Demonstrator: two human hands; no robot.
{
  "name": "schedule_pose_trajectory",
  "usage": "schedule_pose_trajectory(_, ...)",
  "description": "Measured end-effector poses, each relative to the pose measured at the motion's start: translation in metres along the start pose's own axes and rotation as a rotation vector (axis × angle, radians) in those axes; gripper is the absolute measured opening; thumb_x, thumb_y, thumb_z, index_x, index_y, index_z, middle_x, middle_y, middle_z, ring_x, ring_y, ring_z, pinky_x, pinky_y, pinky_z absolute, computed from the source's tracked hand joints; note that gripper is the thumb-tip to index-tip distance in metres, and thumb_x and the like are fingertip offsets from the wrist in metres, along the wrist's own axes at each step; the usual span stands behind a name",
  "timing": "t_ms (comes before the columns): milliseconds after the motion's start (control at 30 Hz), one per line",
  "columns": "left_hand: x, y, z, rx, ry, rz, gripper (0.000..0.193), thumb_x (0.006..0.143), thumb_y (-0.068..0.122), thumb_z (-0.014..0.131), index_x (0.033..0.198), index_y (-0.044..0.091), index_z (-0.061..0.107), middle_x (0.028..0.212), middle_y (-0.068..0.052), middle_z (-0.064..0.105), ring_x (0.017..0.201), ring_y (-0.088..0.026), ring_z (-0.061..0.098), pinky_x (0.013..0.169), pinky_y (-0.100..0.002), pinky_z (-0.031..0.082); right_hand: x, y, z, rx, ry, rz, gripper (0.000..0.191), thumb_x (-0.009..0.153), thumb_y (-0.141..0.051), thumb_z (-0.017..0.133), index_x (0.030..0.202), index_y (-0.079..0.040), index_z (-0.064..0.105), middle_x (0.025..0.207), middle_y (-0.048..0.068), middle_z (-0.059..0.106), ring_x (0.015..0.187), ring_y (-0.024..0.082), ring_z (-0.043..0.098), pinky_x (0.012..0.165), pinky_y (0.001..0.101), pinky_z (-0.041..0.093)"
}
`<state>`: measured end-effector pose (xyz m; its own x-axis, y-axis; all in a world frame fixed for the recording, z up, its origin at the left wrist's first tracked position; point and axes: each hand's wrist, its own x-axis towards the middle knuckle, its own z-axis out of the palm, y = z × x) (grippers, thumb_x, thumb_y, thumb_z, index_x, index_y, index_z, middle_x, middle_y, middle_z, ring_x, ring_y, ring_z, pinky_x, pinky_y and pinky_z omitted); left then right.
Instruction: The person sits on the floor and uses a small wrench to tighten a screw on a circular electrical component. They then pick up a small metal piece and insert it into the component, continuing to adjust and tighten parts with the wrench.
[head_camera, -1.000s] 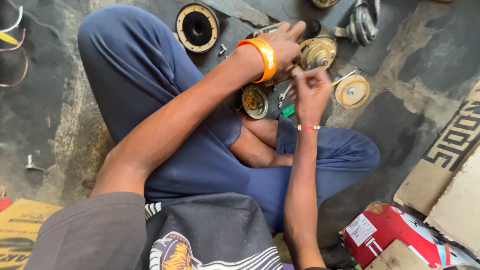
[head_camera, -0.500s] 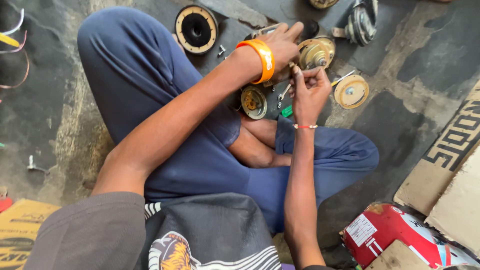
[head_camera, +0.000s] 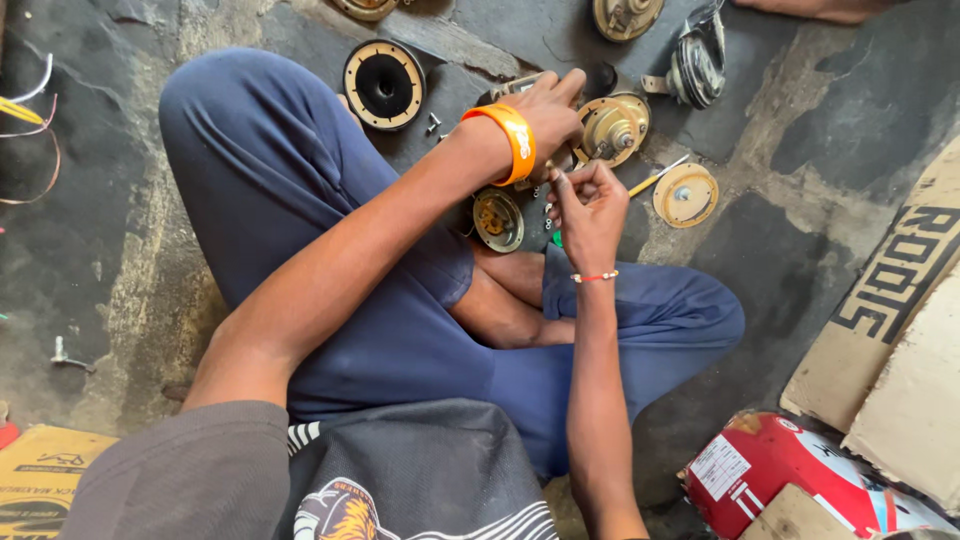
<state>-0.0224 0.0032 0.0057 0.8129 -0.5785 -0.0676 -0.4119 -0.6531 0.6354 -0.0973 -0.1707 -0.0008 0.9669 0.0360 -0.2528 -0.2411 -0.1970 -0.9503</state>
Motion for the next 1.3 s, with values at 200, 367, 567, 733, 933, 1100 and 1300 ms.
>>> schedule_pose_trajectory(200, 0.003, -0.001, -0.002, 0.033, -0.042, 0.001, 0.039, 0.058, 0.014, 0.090, 0.095, 0.012, 0.078, 0.125, -0.013, 0.046, 0.116, -0.037, 0.049, 0.101, -0.044, 0.049, 0.001, 0.001, 0.000, 0.007, 0.054, -0.014, 0.020, 0.099, -0.006, 0.073, 0.086, -0.005, 0.058, 0.072, 0.004, 0.067, 0.054, 0.005, 0.058, 0.048, 0.0193, 0.045)
schedule_pose_trajectory(367, 0.002, 0.001, -0.001, -0.009, -0.045, -0.035, 0.034, 0.062, 0.014, 0.089, 0.095, 0.013, 0.079, 0.125, -0.013, 0.046, 0.118, -0.036, 0.049, 0.099, -0.045, 0.049, -0.001, 0.002, 0.001, -0.007, 0.137, -0.098, 0.023, 0.101, -0.006, 0.074, 0.086, -0.004, 0.057, 0.073, 0.004, 0.067, 0.056, 0.005, 0.058, 0.051, 0.0197, 0.047)
schedule_pose_trajectory(567, 0.004, -0.003, 0.003, -0.027, -0.027, -0.029, 0.039, 0.062, 0.015, 0.090, 0.099, 0.014, 0.078, 0.124, -0.014, 0.046, 0.118, -0.037, 0.048, 0.099, -0.045, 0.049, -0.003, 0.001, 0.004, 0.028, 0.159, -0.153, 0.023, 0.102, -0.007, 0.074, 0.088, -0.005, 0.056, 0.073, 0.002, 0.064, 0.058, 0.005, 0.059, 0.053, 0.0196, 0.046)
schedule_pose_trajectory(733, 0.007, -0.004, 0.007, -0.022, -0.030, -0.051, 0.040, 0.061, 0.015, 0.090, 0.099, 0.011, 0.077, 0.128, -0.013, 0.047, 0.120, -0.037, 0.049, 0.099, -0.046, 0.049, -0.002, -0.004, 0.000, -0.150, 0.167, -0.123, 0.024, 0.100, -0.006, 0.075, 0.086, -0.005, 0.056, 0.072, 0.001, 0.064, 0.058, 0.004, 0.057, 0.052, 0.0197, 0.047)
schedule_pose_trajectory(933, 0.007, -0.004, 0.004, -0.018, -0.052, -0.034, 0.045, 0.056, 0.010, 0.091, 0.099, 0.012, 0.077, 0.127, -0.014, 0.046, 0.119, -0.037, 0.049, 0.098, -0.045, 0.050, -0.002, -0.004, -0.008, 0.107, 0.157, -0.086, 0.011, 0.101, -0.004, 0.069, 0.097, -0.004, 0.060, 0.079, 0.002, 0.066, 0.065, 0.006, 0.061, 0.058, 0.0207, 0.050)
schedule_pose_trajectory(1100, 0.008, -0.003, -0.001, -0.004, -0.063, -0.044, 0.047, 0.053, 0.011, 0.092, 0.097, 0.012, 0.077, 0.125, -0.013, 0.047, 0.118, -0.036, 0.049, 0.100, -0.043, 0.049, -0.001, -0.001, -0.013, 0.206, 0.050, -0.082, 0.007, 0.100, -0.001, 0.070, 0.105, 0.001, 0.065, 0.091, 0.005, 0.071, 0.077, 0.009, 0.066, 0.068, 0.0229, 0.055)
schedule_pose_trajectory(1300, 0.006, -0.001, -0.001, 0.002, -0.040, -0.053, 0.039, 0.059, 0.011, 0.090, 0.095, 0.011, 0.077, 0.125, -0.013, 0.047, 0.119, -0.035, 0.049, 0.097, -0.044, 0.050, 0.000, 0.001, -0.014, 0.219, 0.009, -0.027, 0.011, 0.099, -0.002, 0.069, 0.107, -0.002, 0.060, 0.092, 0.006, 0.071, 0.082, 0.012, 0.073, 0.069, 0.0232, 0.058)
